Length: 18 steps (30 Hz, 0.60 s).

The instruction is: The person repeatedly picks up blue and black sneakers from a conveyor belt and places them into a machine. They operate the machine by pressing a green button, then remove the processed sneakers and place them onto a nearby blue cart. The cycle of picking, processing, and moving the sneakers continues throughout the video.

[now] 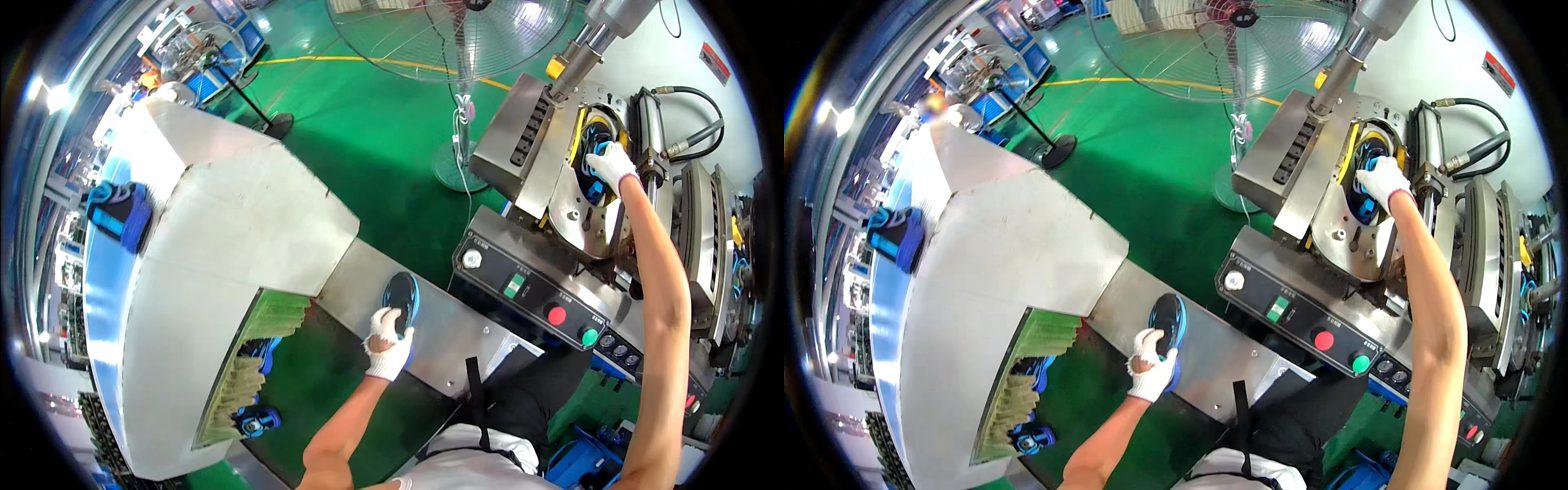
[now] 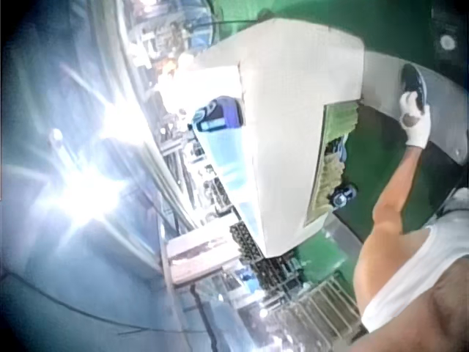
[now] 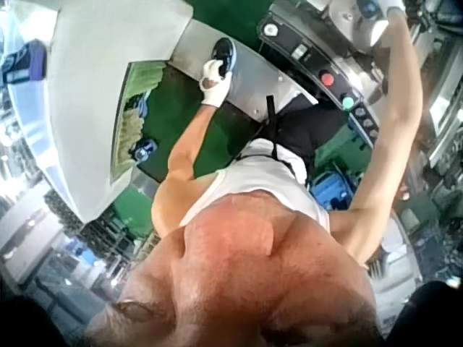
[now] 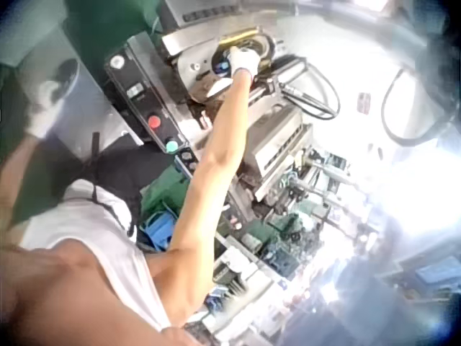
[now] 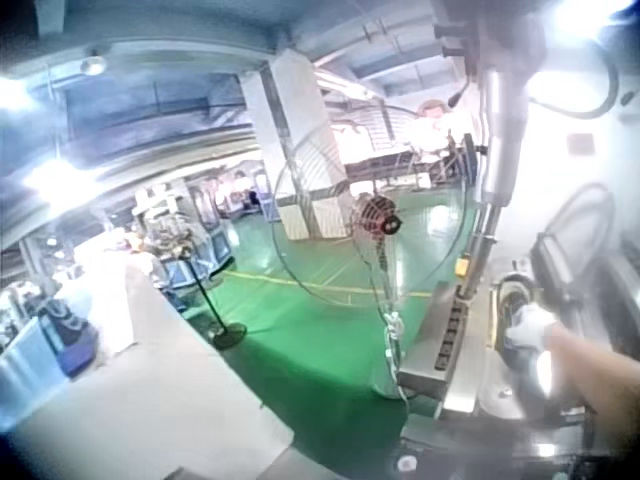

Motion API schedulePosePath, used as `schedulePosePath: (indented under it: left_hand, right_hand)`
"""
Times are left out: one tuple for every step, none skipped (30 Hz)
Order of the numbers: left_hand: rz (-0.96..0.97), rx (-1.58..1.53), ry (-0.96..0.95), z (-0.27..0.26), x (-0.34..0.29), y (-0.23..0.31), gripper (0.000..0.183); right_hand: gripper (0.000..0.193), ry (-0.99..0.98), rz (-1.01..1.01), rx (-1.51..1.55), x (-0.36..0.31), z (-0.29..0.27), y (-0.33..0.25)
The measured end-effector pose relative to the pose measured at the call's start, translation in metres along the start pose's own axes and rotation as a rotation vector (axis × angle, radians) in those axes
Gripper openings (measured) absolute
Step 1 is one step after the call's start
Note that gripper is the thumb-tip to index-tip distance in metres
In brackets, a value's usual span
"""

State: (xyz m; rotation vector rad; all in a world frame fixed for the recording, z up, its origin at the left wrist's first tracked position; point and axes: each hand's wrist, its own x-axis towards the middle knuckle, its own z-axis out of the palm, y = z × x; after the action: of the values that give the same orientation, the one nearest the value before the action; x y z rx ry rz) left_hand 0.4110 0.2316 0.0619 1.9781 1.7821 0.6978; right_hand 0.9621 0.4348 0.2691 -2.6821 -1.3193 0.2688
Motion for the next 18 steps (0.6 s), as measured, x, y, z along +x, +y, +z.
schedulePosePath:
  left_hand:
    - [-0.013,-0.012,0.015,0.0,-0.007,0.006,0.058]
    - [-0.027,-0.024,0.032,-0.001,-0.013,0.01,0.06]
    - [-0.021,-0.028,0.008,-0.001,-0.02,0.011,0.065]
    - [-0.055,-0.043,-0.051,-0.005,-0.023,0.023,0.071]
    - [-0.004,-0.006,-0.082,-0.012,-0.028,0.026,0.072]
    - [0.052,0.024,-0.116,-0.017,-0.032,0.027,0.074]
    - [0.11,0.012,-0.157,-0.025,-0.033,0.019,0.068]
    - [0.18,-0.004,-0.204,-0.033,-0.025,0.006,0.062]
    - [0.332,-0.009,-0.227,-0.035,-0.013,-0.023,0.057]
    - [0.399,0.065,-0.253,-0.046,0.0,-0.027,0.052]
    - [0.49,0.096,-0.348,-0.057,0.016,-0.031,0.049]
    - [0.587,0.134,-0.442,-0.063,0.028,-0.036,0.047]
    - [0.585,0.176,-0.417,-0.058,0.028,-0.047,0.045]
    - [0.591,0.205,-0.388,-0.048,0.03,-0.048,0.042]
    - [0.573,0.233,-0.369,-0.045,0.031,-0.033,0.037]
    - [0.545,0.205,-0.403,-0.043,0.036,-0.023,0.033]
    - [0.526,0.21,-0.421,-0.045,0.035,-0.009,0.033]
    - [0.517,0.211,-0.446,-0.047,0.034,0.009,0.032]
  right_hand:
    - [0.076,0.147,-0.088,0.057,-0.036,-0.002,-0.013]
    - [0.076,0.292,-0.176,0.118,-0.076,0.0,-0.023]
    - [0.073,0.343,-0.367,0.294,-0.119,0.007,-0.018]
    - [0.07,0.404,-0.546,0.467,-0.166,0.01,-0.005]
    - [0.073,0.314,-0.61,0.447,-0.22,0.003,0.002]
    - [0.083,0.265,-0.596,0.47,-0.266,0.004,0.013]
    - [0.092,0.23,-0.592,0.465,-0.296,0.024,0.037]
    - [0.097,0.322,-0.614,0.383,-0.317,0.044,0.06]
    - [0.098,0.366,-0.655,0.325,-0.328,0.077,0.09]
    - [0.102,0.261,-0.505,0.171,-0.336,0.105,0.111]
    - [0.104,0.164,-0.425,0.022,-0.34,0.129,0.129]
    - [0.107,0.069,-0.341,-0.118,-0.344,0.146,0.139]
    - [0.11,0.038,-0.361,-0.11,-0.347,0.153,0.141]
    - [0.114,0.016,-0.375,-0.111,-0.345,0.154,0.146]
    - [0.112,0.075,-0.434,0.057,-0.343,0.157,0.155]
    - [0.111,0.1,-0.421,0.07,-0.343,0.156,0.155]
    - [0.109,0.044,-0.378,0.07,-0.342,0.147,0.15]
    - [0.108,0.082,-0.451,0.204,-0.35,0.152,0.157]
